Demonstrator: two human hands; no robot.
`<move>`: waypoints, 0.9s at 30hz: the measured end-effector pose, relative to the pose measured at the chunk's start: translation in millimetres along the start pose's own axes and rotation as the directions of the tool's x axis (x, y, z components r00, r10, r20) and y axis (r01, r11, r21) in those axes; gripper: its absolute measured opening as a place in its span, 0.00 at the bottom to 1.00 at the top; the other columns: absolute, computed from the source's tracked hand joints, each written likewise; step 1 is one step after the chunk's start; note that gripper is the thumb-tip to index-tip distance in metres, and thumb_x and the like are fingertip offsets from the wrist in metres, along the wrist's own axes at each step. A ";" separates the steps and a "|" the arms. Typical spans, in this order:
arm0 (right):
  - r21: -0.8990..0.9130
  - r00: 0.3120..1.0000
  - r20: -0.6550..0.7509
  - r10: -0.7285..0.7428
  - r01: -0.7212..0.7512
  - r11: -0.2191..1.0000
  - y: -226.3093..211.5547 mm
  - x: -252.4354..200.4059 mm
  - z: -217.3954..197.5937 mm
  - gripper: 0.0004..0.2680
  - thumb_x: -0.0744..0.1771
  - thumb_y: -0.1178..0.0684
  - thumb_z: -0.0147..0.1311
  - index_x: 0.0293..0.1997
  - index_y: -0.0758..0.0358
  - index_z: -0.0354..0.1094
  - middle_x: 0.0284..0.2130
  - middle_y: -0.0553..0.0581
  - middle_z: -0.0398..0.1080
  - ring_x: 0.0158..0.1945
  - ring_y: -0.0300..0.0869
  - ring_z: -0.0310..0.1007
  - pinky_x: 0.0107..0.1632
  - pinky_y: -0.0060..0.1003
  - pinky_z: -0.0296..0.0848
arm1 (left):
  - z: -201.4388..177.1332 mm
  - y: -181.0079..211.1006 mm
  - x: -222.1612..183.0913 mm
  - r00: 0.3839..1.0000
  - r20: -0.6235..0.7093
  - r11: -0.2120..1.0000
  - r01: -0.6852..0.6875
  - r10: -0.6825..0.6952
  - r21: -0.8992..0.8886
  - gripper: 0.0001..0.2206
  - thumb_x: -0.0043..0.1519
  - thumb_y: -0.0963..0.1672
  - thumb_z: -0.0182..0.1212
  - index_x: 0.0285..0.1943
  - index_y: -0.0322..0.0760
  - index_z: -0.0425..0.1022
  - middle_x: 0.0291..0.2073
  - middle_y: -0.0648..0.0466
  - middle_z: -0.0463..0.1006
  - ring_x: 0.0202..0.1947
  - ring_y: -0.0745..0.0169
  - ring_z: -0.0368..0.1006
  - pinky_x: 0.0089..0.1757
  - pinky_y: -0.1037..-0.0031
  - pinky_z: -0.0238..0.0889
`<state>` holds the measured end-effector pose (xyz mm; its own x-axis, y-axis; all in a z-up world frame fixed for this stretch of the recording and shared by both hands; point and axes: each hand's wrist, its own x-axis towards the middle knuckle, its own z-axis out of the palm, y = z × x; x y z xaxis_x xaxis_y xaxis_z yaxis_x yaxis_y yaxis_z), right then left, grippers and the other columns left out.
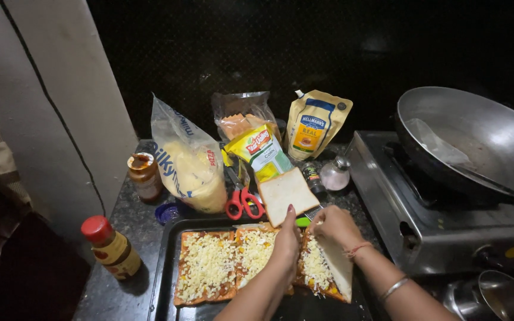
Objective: Preparing bread pizza by spreading sauce and adding cheese on bread slices on a baking tray.
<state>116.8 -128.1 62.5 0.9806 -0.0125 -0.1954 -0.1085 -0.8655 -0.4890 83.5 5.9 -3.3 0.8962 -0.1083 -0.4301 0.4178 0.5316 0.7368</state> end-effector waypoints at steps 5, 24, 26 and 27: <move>0.038 0.997 0.028 -0.068 0.067 0.997 20.4 19.0 2.2 0.04 0.59 0.55 0.67 0.32 0.60 0.83 0.29 0.57 0.82 0.34 0.39 0.83 0.44 0.34 0.79 | -19.7 14.1 -8.8 0.997 -0.062 0.998 -0.043 0.046 0.043 0.41 0.72 0.61 0.47 0.71 0.14 0.56 0.41 0.35 0.48 0.40 0.41 0.46 0.42 0.55 0.40; 0.013 0.918 0.197 -0.345 0.349 0.937 -80.8 -50.5 23.6 0.06 0.61 0.57 0.63 0.38 0.63 0.82 0.29 0.60 0.82 0.30 0.39 0.82 0.38 0.35 0.78 | -160.2 77.6 -151.1 0.912 -0.327 0.908 -0.337 0.249 -0.248 0.40 0.63 0.60 0.44 0.75 0.25 0.56 0.72 0.39 0.62 0.74 0.48 0.55 0.67 0.63 0.43; 0.004 0.879 0.175 -0.444 0.450 0.893 -79.3 -43.7 32.6 0.07 0.61 0.56 0.63 0.38 0.62 0.82 0.29 0.59 0.82 0.30 0.39 0.82 0.38 0.35 0.77 | -167.6 76.0 -153.0 0.908 -0.337 0.906 -0.342 0.250 -0.248 0.40 0.64 0.60 0.42 0.76 0.26 0.55 0.73 0.40 0.62 0.73 0.48 0.54 0.67 0.64 0.42; -0.017 0.874 0.178 -0.452 0.462 0.887 -83.9 -45.2 32.9 0.07 0.60 0.57 0.64 0.38 0.61 0.82 0.30 0.58 0.81 0.31 0.40 0.82 0.39 0.36 0.77 | -171.4 74.4 -151.1 0.890 -0.343 0.880 -0.397 0.300 -0.260 0.39 0.65 0.59 0.43 0.74 0.23 0.55 0.72 0.37 0.63 0.73 0.48 0.56 0.67 0.64 0.45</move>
<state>76.2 -38.5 84.3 0.8770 0.4698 -0.1013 0.3598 -0.7815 -0.5096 -46.4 205.8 27.1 0.8723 0.3506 -0.3408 -0.0264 0.7297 0.6833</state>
